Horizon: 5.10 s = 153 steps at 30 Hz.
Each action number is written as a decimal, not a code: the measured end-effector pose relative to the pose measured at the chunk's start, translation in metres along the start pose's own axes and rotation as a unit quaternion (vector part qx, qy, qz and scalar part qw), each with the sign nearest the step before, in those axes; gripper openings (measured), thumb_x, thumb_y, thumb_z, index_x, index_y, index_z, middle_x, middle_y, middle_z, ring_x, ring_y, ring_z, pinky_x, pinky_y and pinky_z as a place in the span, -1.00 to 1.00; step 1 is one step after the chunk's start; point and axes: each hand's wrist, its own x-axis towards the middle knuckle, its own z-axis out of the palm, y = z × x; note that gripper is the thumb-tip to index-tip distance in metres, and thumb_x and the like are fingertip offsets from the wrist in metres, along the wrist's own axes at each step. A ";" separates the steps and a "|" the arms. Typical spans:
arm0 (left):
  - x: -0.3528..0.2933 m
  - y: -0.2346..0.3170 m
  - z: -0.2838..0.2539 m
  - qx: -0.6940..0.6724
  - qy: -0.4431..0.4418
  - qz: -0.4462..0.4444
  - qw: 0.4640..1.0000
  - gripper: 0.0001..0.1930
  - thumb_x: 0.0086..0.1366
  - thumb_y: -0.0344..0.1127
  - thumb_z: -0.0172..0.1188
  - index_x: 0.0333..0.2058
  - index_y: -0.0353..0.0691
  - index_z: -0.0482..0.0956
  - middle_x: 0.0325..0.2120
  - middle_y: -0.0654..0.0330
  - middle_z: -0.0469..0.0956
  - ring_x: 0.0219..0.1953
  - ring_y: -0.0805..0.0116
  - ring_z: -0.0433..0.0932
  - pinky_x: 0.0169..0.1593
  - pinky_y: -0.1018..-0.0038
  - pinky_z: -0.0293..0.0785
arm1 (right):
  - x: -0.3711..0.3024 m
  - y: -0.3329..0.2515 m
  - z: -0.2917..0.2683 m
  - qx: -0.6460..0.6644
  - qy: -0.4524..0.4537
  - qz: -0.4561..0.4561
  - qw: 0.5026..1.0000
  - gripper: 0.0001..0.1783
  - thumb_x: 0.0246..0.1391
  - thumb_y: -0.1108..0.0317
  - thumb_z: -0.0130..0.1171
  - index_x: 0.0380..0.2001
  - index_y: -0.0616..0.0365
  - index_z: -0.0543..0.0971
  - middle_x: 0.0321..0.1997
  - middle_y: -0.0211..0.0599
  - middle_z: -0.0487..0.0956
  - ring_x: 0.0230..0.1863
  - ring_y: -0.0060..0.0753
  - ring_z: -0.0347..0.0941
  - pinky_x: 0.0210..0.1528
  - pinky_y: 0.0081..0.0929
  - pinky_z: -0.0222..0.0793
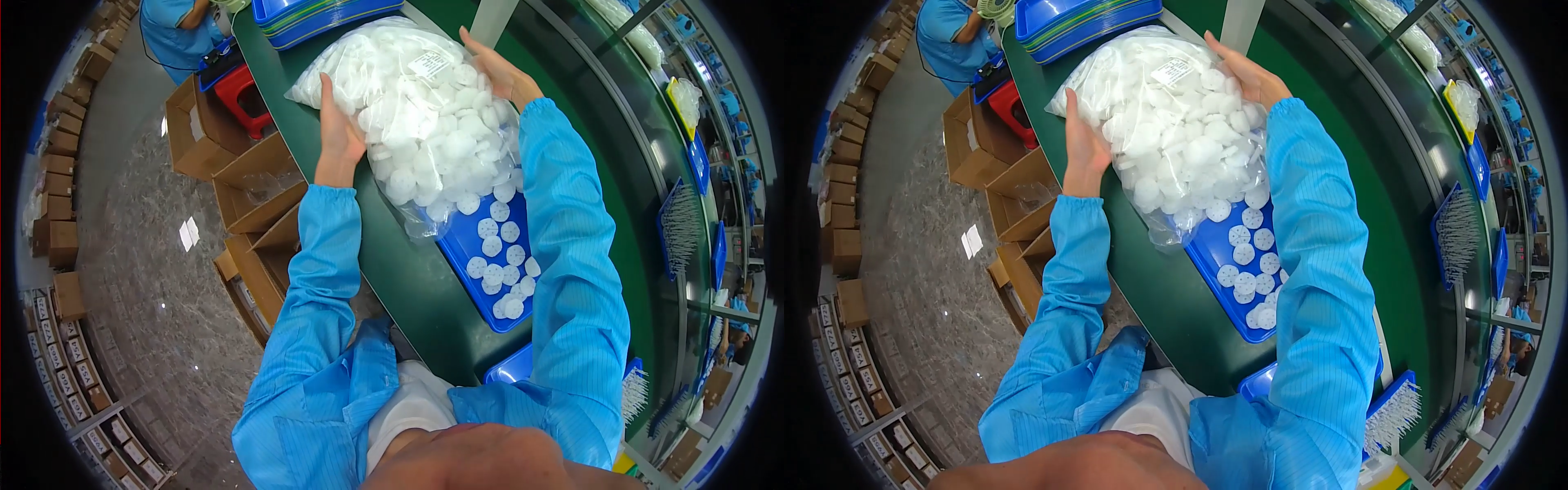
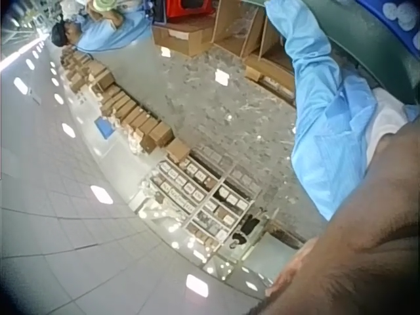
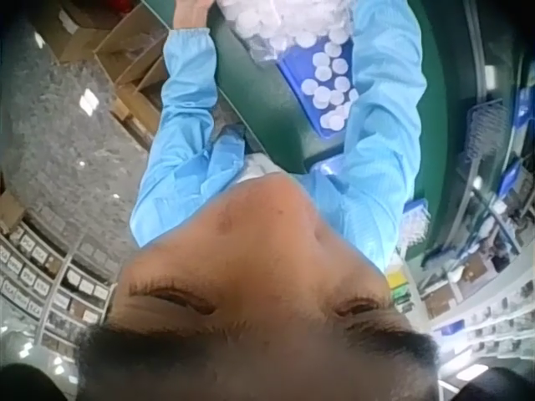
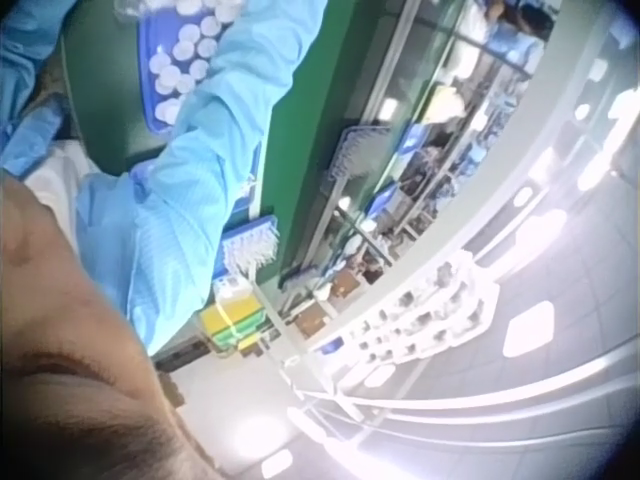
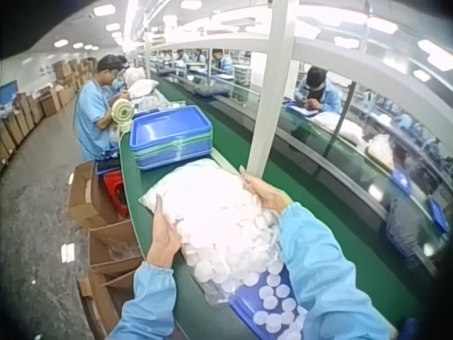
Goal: The person unloads leads from a container onto a tray, empties circular plastic bases from a bag onto another tray, and assembles the parts by inserting the leads into the circular bases by hand.
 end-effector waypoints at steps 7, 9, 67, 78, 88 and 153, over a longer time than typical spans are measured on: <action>0.008 -0.022 -0.040 -0.024 -0.042 -0.009 0.999 -0.08 0.42 0.42 -0.06 0.43 -0.25 0.18 0.38 0.01 0.28 0.39 0.02 0.30 0.43 0.15 0.22 | -0.043 -0.001 -0.009 -0.071 0.072 -0.080 0.992 0.12 0.27 -0.56 -0.26 0.31 0.40 0.39 0.26 -0.03 0.55 0.26 -0.18 0.50 0.35 -0.27 0.36; 0.000 -0.031 -0.046 -0.004 -0.044 -0.022 0.999 -0.09 0.42 0.41 -0.06 0.43 -0.26 0.17 0.38 0.01 0.28 0.39 0.03 0.29 0.43 0.16 0.23 | -0.064 0.017 -0.028 -0.247 0.194 -0.109 0.943 -0.01 0.33 -0.45 -0.16 0.25 0.38 0.48 0.17 0.01 0.60 0.14 -0.20 0.57 0.29 -0.36 0.39; -0.204 -0.014 0.080 0.233 -0.255 0.106 0.932 -0.65 0.56 -0.26 0.01 -0.45 -0.29 0.51 -0.39 0.13 0.61 -0.17 0.34 0.58 0.03 0.39 0.46 | -0.273 0.007 0.016 -0.163 0.293 -0.327 0.884 -0.43 0.51 -0.03 -0.13 -0.18 0.29 0.63 -0.29 -0.25 0.67 -0.46 -0.51 0.56 -0.37 -0.52 0.48; -0.248 -0.089 -0.030 0.357 -0.371 -0.133 0.847 -0.65 0.28 -0.26 0.43 -0.04 -0.34 0.68 -0.16 0.10 0.71 -0.12 0.32 0.67 0.03 0.42 0.57 | -0.364 0.143 -0.061 -0.312 0.084 -0.089 0.942 -0.63 0.43 0.24 0.07 0.08 0.29 0.62 -0.01 -0.19 0.66 0.01 -0.46 0.54 0.10 -0.43 0.45; -0.119 -0.027 -0.077 -0.140 0.055 -0.080 0.985 -0.12 0.49 0.06 0.12 0.41 -0.57 -0.06 0.41 -0.28 0.09 0.44 -0.05 0.17 0.48 0.19 0.14 | -0.182 0.028 -0.061 -0.263 0.133 -0.033 0.955 -0.11 0.37 -0.39 -0.16 0.39 0.18 0.36 0.34 -0.09 0.48 0.32 -0.20 0.41 0.37 -0.24 0.30; -0.069 -0.123 0.015 0.039 -0.111 -0.047 0.992 -0.35 0.54 0.08 -0.02 0.31 -0.40 0.33 0.21 -0.01 0.48 0.20 0.12 0.51 0.28 0.32 0.42 | -0.180 0.076 -0.038 0.151 0.117 -0.048 0.980 -0.08 0.26 -0.38 0.09 0.37 0.17 0.38 0.40 -0.12 0.43 0.36 -0.20 0.41 0.38 -0.32 0.35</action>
